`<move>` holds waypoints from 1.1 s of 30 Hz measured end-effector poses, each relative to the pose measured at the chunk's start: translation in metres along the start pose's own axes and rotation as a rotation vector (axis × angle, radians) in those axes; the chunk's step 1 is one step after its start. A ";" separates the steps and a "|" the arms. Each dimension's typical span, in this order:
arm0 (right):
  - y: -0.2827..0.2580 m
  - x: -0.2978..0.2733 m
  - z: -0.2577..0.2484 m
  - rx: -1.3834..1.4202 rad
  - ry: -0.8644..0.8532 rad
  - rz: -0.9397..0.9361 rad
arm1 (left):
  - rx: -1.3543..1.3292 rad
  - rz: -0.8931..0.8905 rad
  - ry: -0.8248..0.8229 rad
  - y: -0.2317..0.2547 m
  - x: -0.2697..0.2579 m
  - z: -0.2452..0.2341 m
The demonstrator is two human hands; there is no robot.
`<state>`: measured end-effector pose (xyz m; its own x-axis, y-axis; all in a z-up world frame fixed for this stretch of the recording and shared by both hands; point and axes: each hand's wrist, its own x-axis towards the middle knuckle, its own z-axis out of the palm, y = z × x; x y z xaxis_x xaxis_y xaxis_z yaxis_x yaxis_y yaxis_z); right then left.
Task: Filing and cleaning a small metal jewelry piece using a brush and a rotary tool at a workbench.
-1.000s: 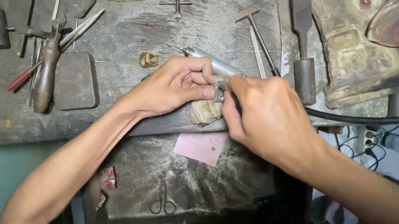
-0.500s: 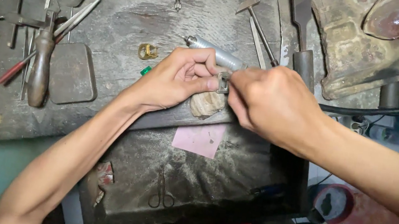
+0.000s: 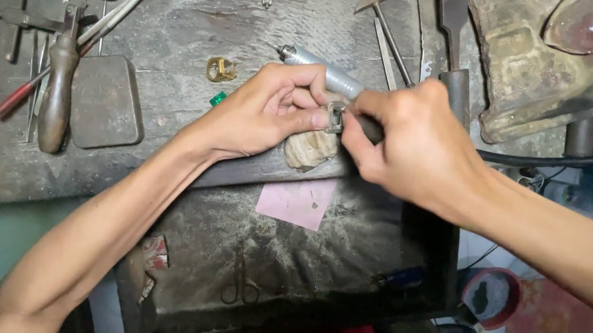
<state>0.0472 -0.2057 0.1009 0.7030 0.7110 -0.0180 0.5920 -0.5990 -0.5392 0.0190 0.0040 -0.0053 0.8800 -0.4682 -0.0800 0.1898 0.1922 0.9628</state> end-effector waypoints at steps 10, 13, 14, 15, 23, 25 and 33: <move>0.011 -0.007 0.001 -0.941 0.158 -0.732 | 0.000 0.012 -0.004 -0.003 0.000 -0.001; 0.002 0.001 -0.001 -0.009 -0.032 0.023 | -0.015 0.004 -0.006 0.003 0.001 0.001; 0.002 0.004 -0.002 0.059 -0.017 0.117 | -0.013 0.000 -0.006 0.002 0.000 0.001; 0.002 0.008 -0.002 0.127 -0.003 0.212 | -0.010 -0.004 -0.006 0.001 -0.001 0.001; 0.011 -0.006 0.001 -0.552 0.011 -0.440 | 0.008 0.015 -0.015 0.012 -0.002 0.002; 0.007 -0.001 0.001 -0.194 -0.061 -0.123 | 0.006 0.019 -0.020 0.013 -0.001 0.002; 0.012 -0.007 -0.003 -0.922 0.078 -0.724 | 0.014 0.022 -0.030 -0.002 0.002 -0.002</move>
<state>0.0509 -0.2192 0.0969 0.0881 0.9898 0.1119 0.9024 -0.1269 0.4117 0.0211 0.0043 -0.0076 0.8705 -0.4896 -0.0511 0.1641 0.1907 0.9678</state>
